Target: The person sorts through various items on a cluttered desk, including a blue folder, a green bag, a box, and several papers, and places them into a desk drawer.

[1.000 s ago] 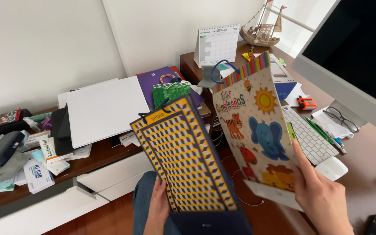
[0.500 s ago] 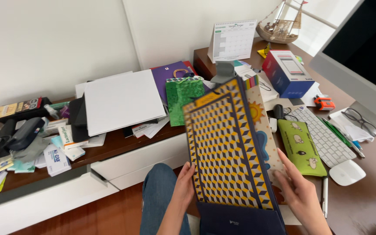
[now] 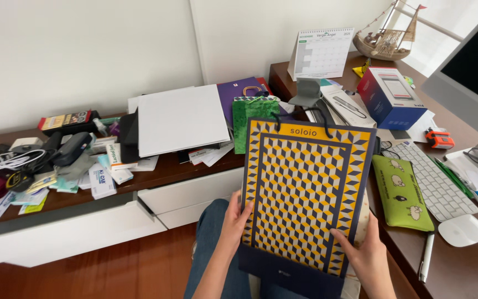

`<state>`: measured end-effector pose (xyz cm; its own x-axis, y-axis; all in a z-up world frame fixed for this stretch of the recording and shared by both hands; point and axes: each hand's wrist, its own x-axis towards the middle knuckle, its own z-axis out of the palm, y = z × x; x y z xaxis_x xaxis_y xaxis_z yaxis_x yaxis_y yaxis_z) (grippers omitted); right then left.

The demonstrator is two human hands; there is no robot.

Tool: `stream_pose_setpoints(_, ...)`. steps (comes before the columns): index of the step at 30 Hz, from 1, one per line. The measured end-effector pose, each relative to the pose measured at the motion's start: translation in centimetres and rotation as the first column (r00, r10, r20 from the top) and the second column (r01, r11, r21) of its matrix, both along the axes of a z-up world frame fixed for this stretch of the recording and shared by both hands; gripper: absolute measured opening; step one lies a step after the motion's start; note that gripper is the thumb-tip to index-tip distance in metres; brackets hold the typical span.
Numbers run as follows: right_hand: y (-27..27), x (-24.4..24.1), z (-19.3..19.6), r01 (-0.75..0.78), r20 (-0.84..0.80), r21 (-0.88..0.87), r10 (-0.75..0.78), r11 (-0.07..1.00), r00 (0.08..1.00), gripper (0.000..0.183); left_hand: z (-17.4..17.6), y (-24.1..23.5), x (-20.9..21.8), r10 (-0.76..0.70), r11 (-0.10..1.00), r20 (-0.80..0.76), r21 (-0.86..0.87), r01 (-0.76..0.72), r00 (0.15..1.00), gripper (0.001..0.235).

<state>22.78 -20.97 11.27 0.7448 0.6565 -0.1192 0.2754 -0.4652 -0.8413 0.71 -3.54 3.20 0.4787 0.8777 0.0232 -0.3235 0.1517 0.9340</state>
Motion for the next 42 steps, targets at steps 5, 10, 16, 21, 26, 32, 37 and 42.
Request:
stream_pose_setpoints(5, -3.0, -3.1, 4.9, 0.075, -0.341, 0.274, 0.024, 0.959, 0.94, 0.078, 2.2, -2.2, -1.0, 0.028, 0.999, 0.004, 0.036, -0.028, 1.0, 0.053)
stream_pose_setpoints(10, -5.6, -2.7, 3.4, 0.023, -0.253, 0.42, 0.093, 0.907, 0.963, 0.088, 2.8, -3.8, -2.0, -0.01, 0.935, -0.05, 0.354, 0.027, 0.999, 0.046)
stream_pose_setpoints(16, -5.3, -4.2, 6.6, -0.007, -0.184, 0.324, 0.07, 0.946, 0.98, 0.082, 5.9, -4.2, -1.5, 0.085, 0.939, -0.31, 0.341, 0.028, 0.947, 0.058)
stream_pose_setpoints(21, -2.9, -4.4, 5.7, 0.113, -0.405, 0.225, -0.013, 0.968, 0.914, 0.06, 2.8, -0.7, -1.6, -0.01, 0.955, -0.358, 0.272, 0.114, 0.934, 0.053)
stream_pose_setpoints(26, 0.1, -5.8, 1.2, 0.204, -0.704, -0.078, -0.199, 0.976, 0.682, 0.052, -1.2, 2.3, -3.3, -0.218, 0.957, -0.611, 0.018, 0.289, 0.761, 0.049)
stream_pose_setpoints(32, 5.0, -5.9, -5.5, 0.181, -0.71, -0.179, -0.255, 0.967, 0.656, 0.044, -10.7, 7.4, -5.7, -0.393, 0.895, -0.705, -0.144, 0.423, 0.59, 0.051)
stream_pose_setpoints(37, 9.3, -6.7, -10.3, 0.202, -0.72, -0.053, -0.177, 0.978, 0.671, 0.051, -20.1, 12.8, -7.5, -0.208, 0.945, -0.816, -0.026, 0.325, 0.54, 0.049)
stream_pose_setpoints(42, 12.5, -7.5, -10.8, 0.297, -0.668, -0.084, -0.275, 0.951, 0.692, 0.054, -32.9, 17.9, -9.1, 0.033, 0.952, -0.882, 0.17, 0.254, 0.47, 0.051)
